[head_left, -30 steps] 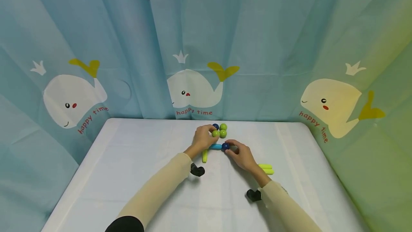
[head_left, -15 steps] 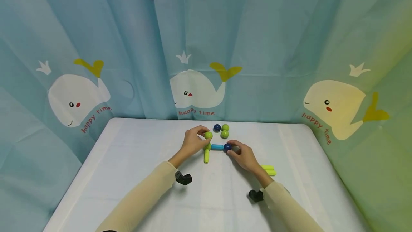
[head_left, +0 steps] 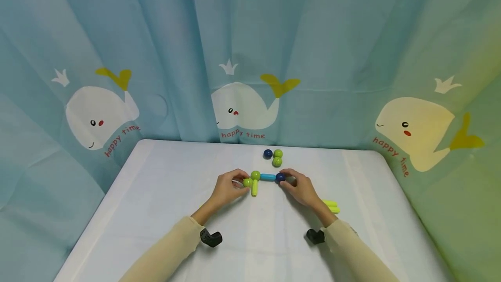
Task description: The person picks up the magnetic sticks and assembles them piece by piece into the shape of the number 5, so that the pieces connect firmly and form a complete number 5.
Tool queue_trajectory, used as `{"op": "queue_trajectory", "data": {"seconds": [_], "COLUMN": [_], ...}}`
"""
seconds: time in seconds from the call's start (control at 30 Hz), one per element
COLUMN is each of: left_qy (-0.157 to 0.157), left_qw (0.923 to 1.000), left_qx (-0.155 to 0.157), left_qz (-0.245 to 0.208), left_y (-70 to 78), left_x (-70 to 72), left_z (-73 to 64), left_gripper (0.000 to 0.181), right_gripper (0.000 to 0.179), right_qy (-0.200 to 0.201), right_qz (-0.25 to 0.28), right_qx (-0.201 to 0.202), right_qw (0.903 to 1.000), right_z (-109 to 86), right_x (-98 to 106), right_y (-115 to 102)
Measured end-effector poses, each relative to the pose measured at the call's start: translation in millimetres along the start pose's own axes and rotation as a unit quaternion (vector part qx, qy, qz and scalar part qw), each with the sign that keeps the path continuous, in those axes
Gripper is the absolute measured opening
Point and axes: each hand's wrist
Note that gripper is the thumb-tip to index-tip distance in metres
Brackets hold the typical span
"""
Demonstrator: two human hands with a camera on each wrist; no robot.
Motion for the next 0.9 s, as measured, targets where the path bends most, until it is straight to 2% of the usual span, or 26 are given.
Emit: {"op": "queue_trajectory", "data": {"seconds": [0.2,0.4,0.57,0.73,0.9], "left_qy": [-0.016,-0.028,-0.028,-0.023,-0.025], "left_qw": [0.9998,0.9994,0.9988,0.9977,0.9978], "left_qx": [-0.010,-0.006,-0.003,-0.019,-0.018], "left_qz": [0.004,0.021,0.040,0.060,0.058], "left_y": [-6.3,-12.9,-14.7,-14.7,-15.9], "left_x": [-4.4,-10.0,-14.0,-18.1,-20.2], "left_z": [-17.2,-27.0,-30.2,-31.1,-30.5], "left_gripper": [0.029,0.026,0.025,0.024,0.024], "right_gripper": [0.041,0.041,0.040,0.040,0.041], "right_qy": [-0.016,-0.027,-0.031,-0.041,-0.065], "right_qz": [-0.001,0.004,0.004,-0.005,-0.015], "right_qx": [-0.006,-0.014,-0.015,-0.009,0.027], "right_qw": [0.9999,0.9995,0.9994,0.9991,0.9974], "right_z": [2.5,3.9,5.3,7.7,10.2], "right_x": [2.7,4.7,6.8,8.4,16.9], "right_y": [0.7,-2.5,-4.2,-3.6,-8.0]}}
Point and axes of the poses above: each hand's wrist, its own z-axis towards the middle knuckle, its own x-axis out of the back of the hand, y = z × x, and after that the axes turned 7 degrees about x, right-handed
